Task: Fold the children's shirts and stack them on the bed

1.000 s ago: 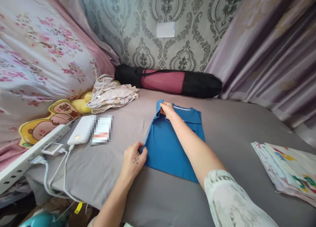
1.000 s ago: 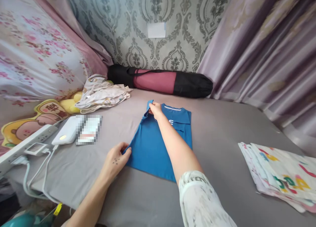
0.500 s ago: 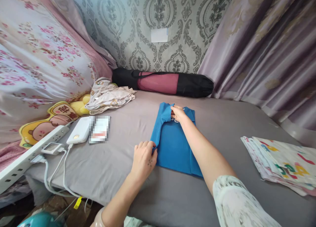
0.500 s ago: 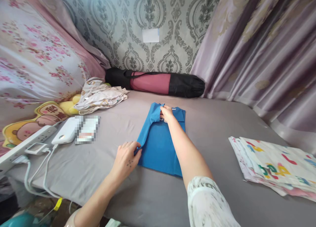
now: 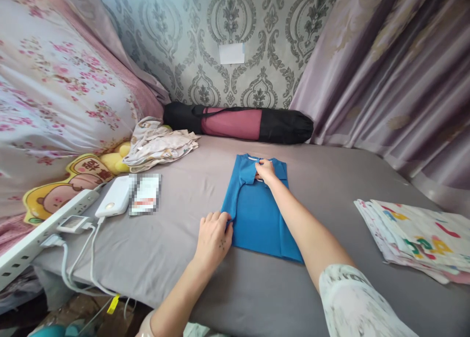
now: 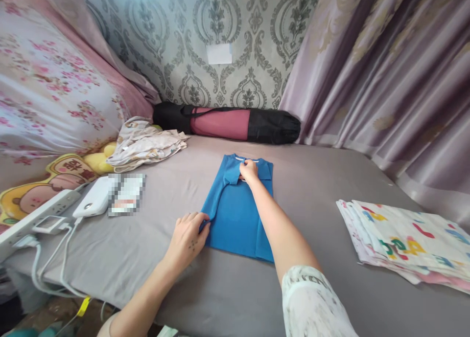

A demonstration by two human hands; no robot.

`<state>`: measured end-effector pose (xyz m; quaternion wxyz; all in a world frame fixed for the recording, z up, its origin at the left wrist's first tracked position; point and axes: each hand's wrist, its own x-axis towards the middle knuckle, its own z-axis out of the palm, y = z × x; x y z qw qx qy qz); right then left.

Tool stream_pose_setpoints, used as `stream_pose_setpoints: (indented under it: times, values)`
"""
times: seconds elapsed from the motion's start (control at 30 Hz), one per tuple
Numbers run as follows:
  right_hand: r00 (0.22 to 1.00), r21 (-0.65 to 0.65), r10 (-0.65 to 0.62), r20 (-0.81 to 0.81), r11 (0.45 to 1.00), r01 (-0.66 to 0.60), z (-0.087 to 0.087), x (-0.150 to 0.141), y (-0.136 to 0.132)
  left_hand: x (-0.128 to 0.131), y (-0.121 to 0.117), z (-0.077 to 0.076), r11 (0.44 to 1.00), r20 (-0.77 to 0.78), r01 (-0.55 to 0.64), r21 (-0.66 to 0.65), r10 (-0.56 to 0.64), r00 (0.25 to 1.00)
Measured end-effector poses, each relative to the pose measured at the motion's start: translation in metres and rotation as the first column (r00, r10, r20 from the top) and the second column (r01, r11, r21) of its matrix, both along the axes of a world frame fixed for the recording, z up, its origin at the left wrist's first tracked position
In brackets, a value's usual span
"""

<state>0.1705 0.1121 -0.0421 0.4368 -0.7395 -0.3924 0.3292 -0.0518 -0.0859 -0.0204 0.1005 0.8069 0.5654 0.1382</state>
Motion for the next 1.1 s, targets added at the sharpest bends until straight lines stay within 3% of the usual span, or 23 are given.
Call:
stream_pose_setpoints:
  times: [0.23, 0.33, 0.43, 0.53, 0.63, 0.8, 1.1]
  values:
    - [0.942, -0.030, 0.044, 0.334, 0.999, -0.036, 0.012, 0.002, -0.009, -0.002, 0.000, 0.002, 0.999, 0.149, 0.028, -0.029, -0.024, 0.988]
    - [0.798, 0.002, 0.037, 0.601, 0.999, -0.048, 0.021, -0.006, -0.013, -0.004, 0.002, 0.004, 1.000, 0.202, -0.010, -0.012, 0.012, 0.979]
    - [0.680, 0.017, 0.109, 0.725, 0.984, -0.176, 0.026, -0.016, -0.007, -0.005, 0.003, 0.003, 1.000, 0.234, -0.024, 0.016, 0.020, 0.972]
    - [0.619, -0.073, 0.257, 0.743, 0.949, -0.306, 0.024, -0.025, 0.006, -0.004, 0.000, -0.001, 0.999, 0.250, 0.029, 0.023, -0.034, 0.968]
    - [0.577, -0.147, 0.340, 0.743, 0.924, -0.354, 0.018, -0.035, 0.021, -0.003, -0.004, -0.007, 0.996, 0.235, 0.078, 0.035, -0.084, 0.968]
    - [0.555, -0.162, 0.327, 0.765, 0.931, -0.326, 0.007, -0.049, 0.039, 0.001, -0.009, -0.012, 0.994, 0.195, 0.078, 0.073, -0.091, 0.977]
    - [0.568, -0.213, 0.323, 0.757, 0.944, -0.252, 0.005, -0.048, 0.067, 0.005, -0.012, -0.012, 0.986, 0.089, -0.018, 0.164, 0.003, 0.996]
